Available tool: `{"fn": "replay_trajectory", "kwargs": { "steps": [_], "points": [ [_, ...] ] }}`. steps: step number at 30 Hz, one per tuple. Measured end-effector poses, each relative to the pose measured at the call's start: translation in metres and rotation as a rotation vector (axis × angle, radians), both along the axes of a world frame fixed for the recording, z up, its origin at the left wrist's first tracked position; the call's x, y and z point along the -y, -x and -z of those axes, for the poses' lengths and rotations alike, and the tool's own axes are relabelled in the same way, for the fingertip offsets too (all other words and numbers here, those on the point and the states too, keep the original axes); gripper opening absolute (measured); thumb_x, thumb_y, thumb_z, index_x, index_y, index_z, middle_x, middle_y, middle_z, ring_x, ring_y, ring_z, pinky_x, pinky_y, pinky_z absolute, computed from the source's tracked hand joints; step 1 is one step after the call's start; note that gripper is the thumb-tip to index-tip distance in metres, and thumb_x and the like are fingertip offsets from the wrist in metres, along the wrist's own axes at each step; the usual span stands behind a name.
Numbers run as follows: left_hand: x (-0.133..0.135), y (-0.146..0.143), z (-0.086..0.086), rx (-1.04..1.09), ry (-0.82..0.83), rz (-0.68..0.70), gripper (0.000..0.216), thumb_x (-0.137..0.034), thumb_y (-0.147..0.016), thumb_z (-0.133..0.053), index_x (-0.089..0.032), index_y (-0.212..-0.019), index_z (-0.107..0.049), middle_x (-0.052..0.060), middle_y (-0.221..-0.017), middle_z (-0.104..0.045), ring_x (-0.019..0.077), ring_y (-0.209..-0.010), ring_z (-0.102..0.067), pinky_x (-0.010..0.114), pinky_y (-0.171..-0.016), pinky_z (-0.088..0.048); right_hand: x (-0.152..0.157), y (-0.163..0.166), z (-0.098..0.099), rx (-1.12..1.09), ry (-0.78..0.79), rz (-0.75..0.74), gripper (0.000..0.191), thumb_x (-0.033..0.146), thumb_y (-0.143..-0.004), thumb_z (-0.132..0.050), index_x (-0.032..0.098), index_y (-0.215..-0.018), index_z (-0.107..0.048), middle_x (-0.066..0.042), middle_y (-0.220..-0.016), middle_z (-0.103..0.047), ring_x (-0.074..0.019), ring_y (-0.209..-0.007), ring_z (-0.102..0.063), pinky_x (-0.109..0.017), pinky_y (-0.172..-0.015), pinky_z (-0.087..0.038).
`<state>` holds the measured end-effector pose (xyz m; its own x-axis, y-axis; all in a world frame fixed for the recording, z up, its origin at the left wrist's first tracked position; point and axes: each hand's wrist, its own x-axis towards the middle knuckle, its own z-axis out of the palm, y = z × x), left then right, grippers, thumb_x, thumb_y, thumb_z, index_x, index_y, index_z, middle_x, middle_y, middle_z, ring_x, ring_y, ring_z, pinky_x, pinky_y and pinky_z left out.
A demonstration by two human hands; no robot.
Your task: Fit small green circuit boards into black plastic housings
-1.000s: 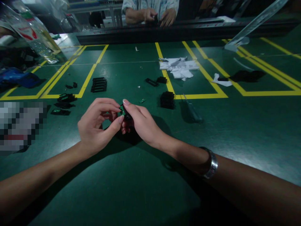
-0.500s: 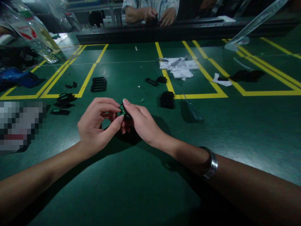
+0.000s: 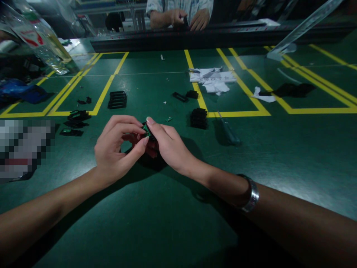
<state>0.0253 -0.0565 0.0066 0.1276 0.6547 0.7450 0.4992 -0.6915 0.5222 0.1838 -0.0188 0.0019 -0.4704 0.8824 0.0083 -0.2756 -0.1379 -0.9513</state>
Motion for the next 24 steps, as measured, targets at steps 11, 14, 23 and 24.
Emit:
{"fn": "replay_trajectory", "kwargs": {
  "steps": [11,14,23,24],
  "points": [
    [-0.0014,0.0007,0.0006,-0.051,0.013,-0.04,0.02,-0.018,-0.089,-0.075,-0.02,-0.107,-0.068,0.008,-0.11,-0.064,0.0176,-0.094,-0.065,0.03,-0.076,-0.061,-0.0016,-0.0001,0.0016,0.032,0.027,0.025,0.054,0.065,-0.096,-0.063,0.019,-0.068,-0.06,0.001,-0.056,-0.056,-0.012,-0.048,-0.053,-0.025,-0.047,-0.041],
    [-0.0013,0.0013,0.001,-0.054,0.018,-0.032,0.02,-0.018,-0.089,-0.075,-0.02,-0.108,-0.068,0.008,-0.112,-0.064,0.0179,-0.096,-0.065,0.031,-0.077,-0.061,-0.0021,-0.0004,0.003,0.027,0.024,0.007,0.057,0.067,-0.097,-0.06,0.019,-0.065,-0.06,0.0,-0.056,-0.057,-0.0125,-0.049,-0.054,-0.025,-0.048,-0.042],
    [-0.0024,0.0012,0.0018,-0.018,0.038,-0.008,0.022,-0.018,-0.088,-0.075,-0.02,-0.109,-0.068,0.008,-0.113,-0.063,0.0193,-0.101,-0.064,0.03,-0.077,-0.061,0.0004,-0.0023,-0.0011,-0.032,0.024,-0.028,0.043,0.057,-0.097,-0.066,0.02,-0.077,-0.064,0.002,-0.062,-0.057,-0.0124,-0.052,-0.054,-0.025,-0.049,-0.042],
    [-0.0026,0.0011,0.0015,-0.017,0.038,-0.008,0.021,-0.018,-0.089,-0.075,-0.02,-0.109,-0.068,0.008,-0.112,-0.063,0.0193,-0.101,-0.064,0.03,-0.077,-0.061,0.0007,-0.0024,-0.0016,-0.039,0.027,-0.031,0.041,0.055,-0.097,-0.067,0.02,-0.078,-0.064,0.002,-0.062,-0.057,-0.0124,-0.053,-0.054,-0.025,-0.049,-0.043]
  ]
}}
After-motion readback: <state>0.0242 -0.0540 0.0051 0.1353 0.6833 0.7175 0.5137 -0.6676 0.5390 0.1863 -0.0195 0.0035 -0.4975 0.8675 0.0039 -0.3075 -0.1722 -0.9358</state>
